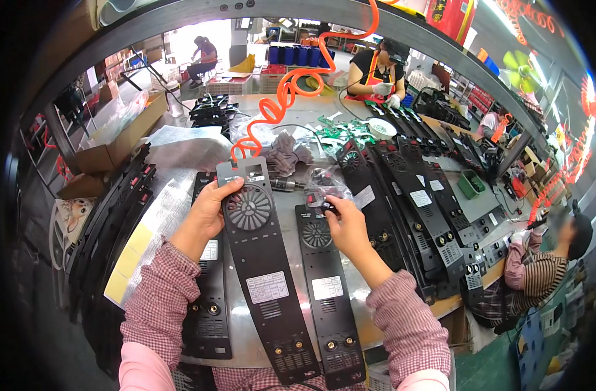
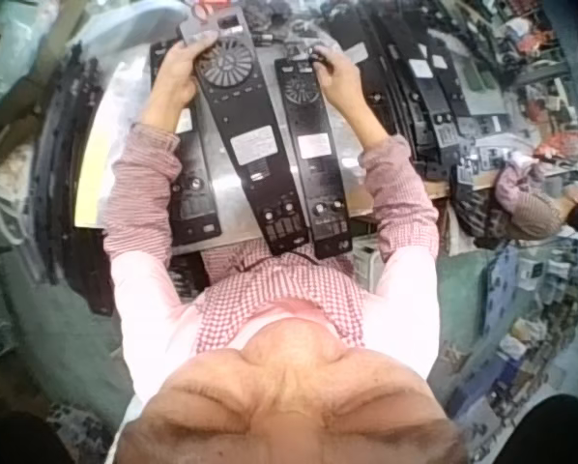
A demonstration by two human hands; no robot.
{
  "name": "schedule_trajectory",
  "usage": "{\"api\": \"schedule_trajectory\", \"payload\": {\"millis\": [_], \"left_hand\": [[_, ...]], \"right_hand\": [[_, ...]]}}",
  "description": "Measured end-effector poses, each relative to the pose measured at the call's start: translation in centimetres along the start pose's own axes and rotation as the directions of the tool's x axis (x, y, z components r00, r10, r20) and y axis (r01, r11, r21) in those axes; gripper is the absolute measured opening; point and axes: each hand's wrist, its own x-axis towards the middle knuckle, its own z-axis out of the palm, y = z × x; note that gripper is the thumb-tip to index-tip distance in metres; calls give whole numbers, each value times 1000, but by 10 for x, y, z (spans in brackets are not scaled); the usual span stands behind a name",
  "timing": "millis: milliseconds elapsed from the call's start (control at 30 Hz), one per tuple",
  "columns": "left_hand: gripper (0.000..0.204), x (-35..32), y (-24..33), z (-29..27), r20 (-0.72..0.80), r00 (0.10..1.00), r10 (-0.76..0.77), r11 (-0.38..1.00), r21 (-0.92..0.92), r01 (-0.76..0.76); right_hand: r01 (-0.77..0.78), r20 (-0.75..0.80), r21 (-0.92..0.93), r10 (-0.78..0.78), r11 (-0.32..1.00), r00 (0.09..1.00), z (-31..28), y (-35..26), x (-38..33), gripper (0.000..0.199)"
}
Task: The person retrieves black electronic units from a white basket and places them on a workbench. They apply white labels to the back of each unit, then attach small red switches to the front. The person repeats this process for multiple units, handling them one at a time.
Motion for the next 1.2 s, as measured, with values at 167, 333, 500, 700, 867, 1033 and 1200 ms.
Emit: {"api": "schedule_trajectory", "payload": {"millis": [167, 333, 500, 700, 867, 1033, 1200], "left_hand": [[22, -32, 15, 33, 129, 990, 62, 992, -119, -46], [24, -79, 40, 83, 237, 962, 133, 988, -110, -110], [30, -114, 51, 107, 336, 923, 186, 981, -14, -192], [27, -144, 58, 134, 351, 910, 222, 975, -47, -219], [27, -155, 55, 145, 384, 885, 262, 964, -57, -261], [26, -159, 55, 145, 409, 871, 272, 961, -77, -264], [25, -164, 53, 151, 372, 887, 274, 961, -65, -270]], "right_hand": [[-26, 35, 744, 1, 667, 999, -73, -125, -9, 52], [196, -54, 715, -226, 671, 973, -107, -177, -10, 47], [395, -190, 481, -347, 783, 919, -125, -198, -9, 41], [539, -306, 140, -481, 831, 821, -142, -224, -2, 40], [523, -211, -203, -558, 828, 802, -149, -234, -1, 31], [479, -89, -137, -492, 867, 866, -156, -253, -11, 43], [509, -44, -396, -569, 764, 821, -171, -256, -13, 42]]}}
